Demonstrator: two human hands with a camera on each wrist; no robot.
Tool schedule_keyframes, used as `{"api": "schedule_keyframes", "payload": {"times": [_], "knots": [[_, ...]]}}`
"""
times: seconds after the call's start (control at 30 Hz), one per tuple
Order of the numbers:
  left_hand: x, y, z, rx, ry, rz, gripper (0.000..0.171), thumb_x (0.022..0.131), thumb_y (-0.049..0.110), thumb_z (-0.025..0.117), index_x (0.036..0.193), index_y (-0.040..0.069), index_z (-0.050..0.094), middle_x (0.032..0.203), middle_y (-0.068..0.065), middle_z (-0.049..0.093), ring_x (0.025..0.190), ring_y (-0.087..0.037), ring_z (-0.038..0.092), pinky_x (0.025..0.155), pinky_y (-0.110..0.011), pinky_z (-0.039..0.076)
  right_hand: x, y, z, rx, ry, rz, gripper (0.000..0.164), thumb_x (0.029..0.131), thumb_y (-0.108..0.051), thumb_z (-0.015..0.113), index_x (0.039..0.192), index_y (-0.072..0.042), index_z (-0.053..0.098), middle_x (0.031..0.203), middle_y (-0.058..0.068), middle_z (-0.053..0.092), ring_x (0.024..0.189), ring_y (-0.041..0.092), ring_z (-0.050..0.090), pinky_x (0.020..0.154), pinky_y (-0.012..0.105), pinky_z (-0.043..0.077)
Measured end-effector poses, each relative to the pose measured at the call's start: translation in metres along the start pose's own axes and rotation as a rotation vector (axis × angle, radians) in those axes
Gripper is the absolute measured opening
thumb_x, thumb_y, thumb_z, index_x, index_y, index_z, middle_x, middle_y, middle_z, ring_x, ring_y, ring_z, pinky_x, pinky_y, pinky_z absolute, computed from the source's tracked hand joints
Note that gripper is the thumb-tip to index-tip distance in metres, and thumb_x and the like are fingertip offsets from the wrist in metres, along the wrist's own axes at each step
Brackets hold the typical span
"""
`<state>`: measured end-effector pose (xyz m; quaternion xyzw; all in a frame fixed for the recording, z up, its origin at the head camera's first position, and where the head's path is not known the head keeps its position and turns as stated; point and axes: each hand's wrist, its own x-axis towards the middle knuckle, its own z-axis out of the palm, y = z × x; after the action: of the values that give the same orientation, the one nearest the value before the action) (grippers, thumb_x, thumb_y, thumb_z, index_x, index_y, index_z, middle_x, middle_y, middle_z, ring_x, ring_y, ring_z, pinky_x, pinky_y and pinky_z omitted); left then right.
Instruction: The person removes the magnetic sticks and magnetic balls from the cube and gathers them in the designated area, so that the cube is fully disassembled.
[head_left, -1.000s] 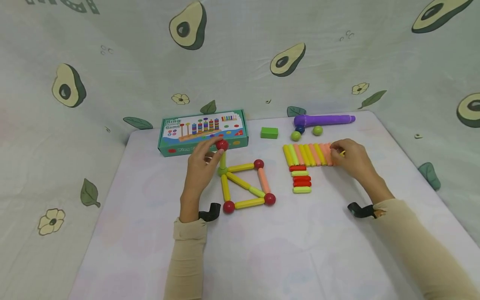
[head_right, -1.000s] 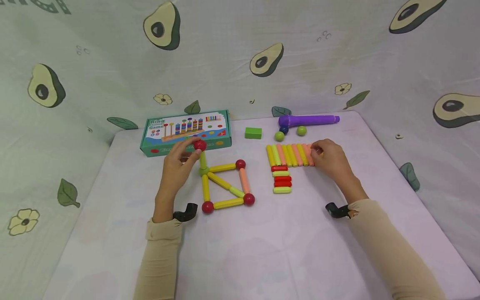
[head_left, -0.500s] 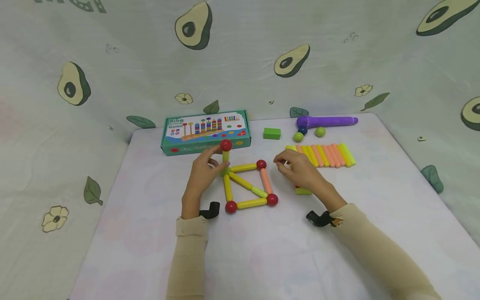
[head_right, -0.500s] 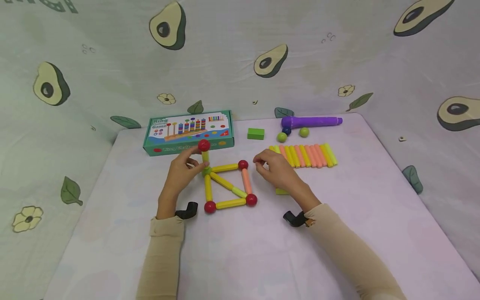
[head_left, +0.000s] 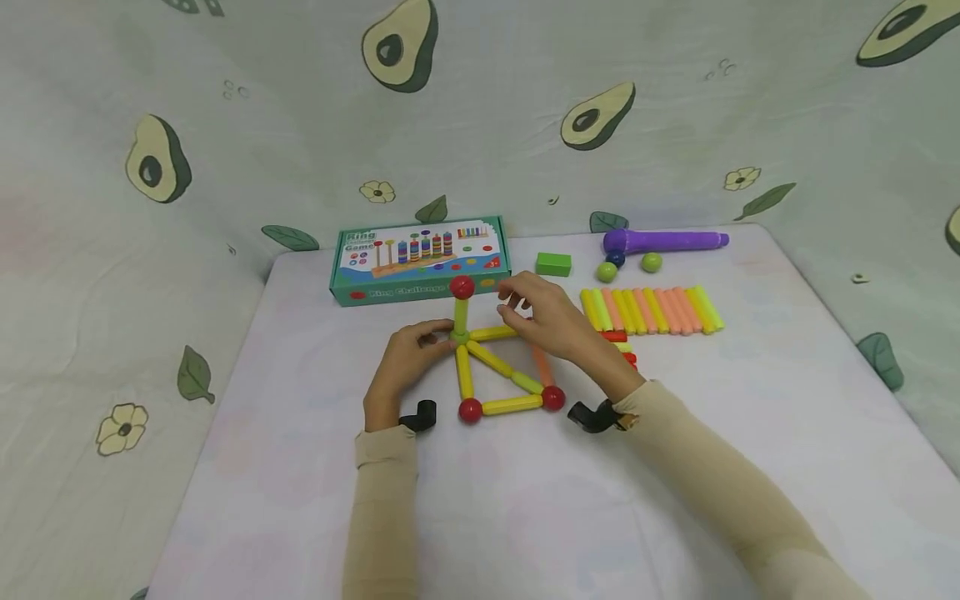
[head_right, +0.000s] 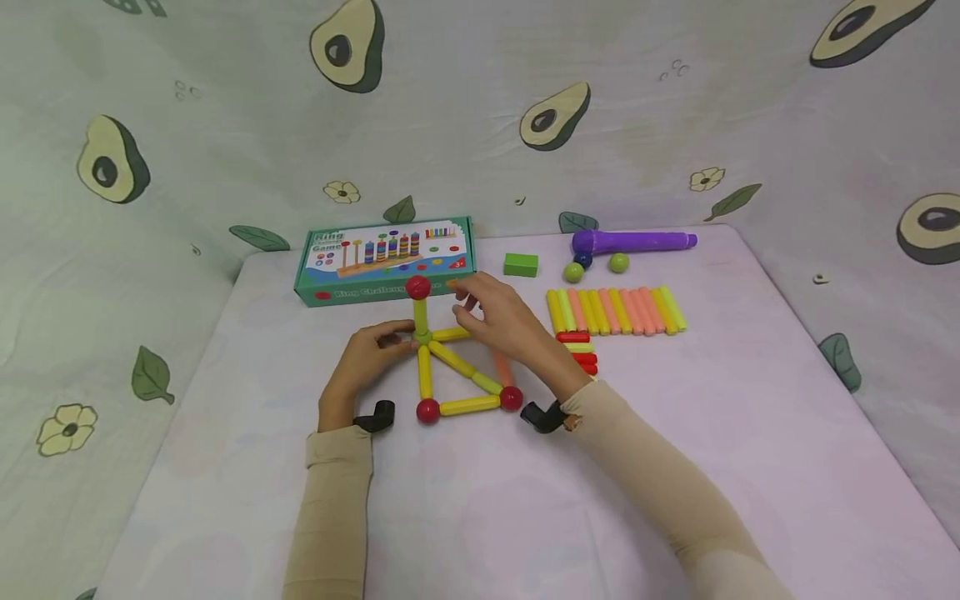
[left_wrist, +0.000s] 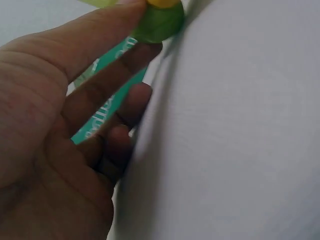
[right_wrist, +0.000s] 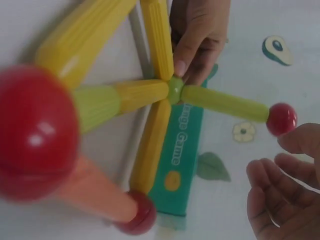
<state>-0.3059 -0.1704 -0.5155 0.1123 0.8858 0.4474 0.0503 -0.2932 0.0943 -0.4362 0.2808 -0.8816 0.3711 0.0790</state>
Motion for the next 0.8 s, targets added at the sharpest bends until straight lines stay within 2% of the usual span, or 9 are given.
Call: {"api": "schedule_keyframes", "payload": {"times": [0.2, 0.3, 0.4, 0.47, 0.63, 0.8], "knots": [[0.001, -0.003, 0.002, 0.013, 0.000, -0.009, 0.038, 0.089, 0.040, 0.076, 0.125, 0.029, 0.072, 0.117, 0.005, 0.069, 0.104, -0.021, 0.058, 0.092, -0.043, 0.048, 0.024, -0.013, 0.007, -0.055, -0.044, -0.018, 0.052, 0.099, -0.021, 0.064, 0.147, -0.012, 0.047, 0.126, 0.009, 0.057, 0.100, 0.022, 0.061, 0.085, 0.039, 0.053], [0.001, -0.004, 0.002, 0.011, 0.003, -0.013, 0.038, 0.089, 0.040, 0.076, 0.125, 0.029, 0.072, 0.117, 0.005, 0.069, 0.104, -0.022, 0.058, 0.092, -0.043, 0.048, 0.034, -0.016, 0.009, -0.101, -0.072, -0.076, 0.053, 0.100, -0.021, 0.062, 0.151, -0.017, 0.045, 0.136, 0.008, 0.053, 0.106, 0.022, 0.061, 0.087, 0.036, 0.052], [0.001, -0.004, 0.002, 0.009, 0.003, -0.012, 0.038, 0.090, 0.040, 0.075, 0.125, 0.028, 0.072, 0.118, 0.005, 0.069, 0.104, -0.021, 0.058, 0.092, -0.043, 0.047, 0.038, -0.018, 0.011, -0.123, -0.081, -0.141, 0.049, 0.099, -0.017, 0.065, 0.146, -0.014, 0.052, 0.141, 0.009, 0.053, 0.112, 0.023, 0.060, 0.094, 0.036, 0.051], [0.000, -0.003, 0.001, 0.010, -0.003, -0.010, 0.037, 0.090, 0.040, 0.075, 0.125, 0.029, 0.072, 0.117, 0.005, 0.069, 0.104, -0.021, 0.058, 0.092, -0.043, 0.047, 0.038, -0.018, 0.012, -0.127, -0.075, -0.161, 0.045, 0.097, -0.015, 0.068, 0.140, -0.010, 0.056, 0.137, 0.010, 0.056, 0.112, 0.023, 0.060, 0.095, 0.036, 0.051], [0.000, 0.000, 0.001, 0.018, -0.002, -0.010, 0.034, 0.090, 0.041, 0.074, 0.123, 0.032, 0.072, 0.113, 0.006, 0.069, 0.101, -0.019, 0.056, 0.089, -0.041, 0.046, 0.034, -0.018, 0.013, -0.092, -0.059, -0.141, 0.032, 0.093, -0.012, 0.071, 0.122, -0.005, 0.060, 0.116, 0.009, 0.060, 0.095, 0.020, 0.058, 0.080, 0.030, 0.055], [0.000, 0.001, 0.001, 0.024, -0.002, -0.013, 0.032, 0.091, 0.041, 0.074, 0.122, 0.034, 0.072, 0.112, 0.007, 0.069, 0.100, -0.019, 0.055, 0.087, -0.040, 0.045, 0.031, -0.016, 0.016, -0.062, -0.056, -0.140, 0.024, 0.092, -0.008, 0.070, 0.116, -0.003, 0.068, 0.110, 0.010, 0.063, 0.089, 0.022, 0.058, 0.074, 0.030, 0.055]]}}
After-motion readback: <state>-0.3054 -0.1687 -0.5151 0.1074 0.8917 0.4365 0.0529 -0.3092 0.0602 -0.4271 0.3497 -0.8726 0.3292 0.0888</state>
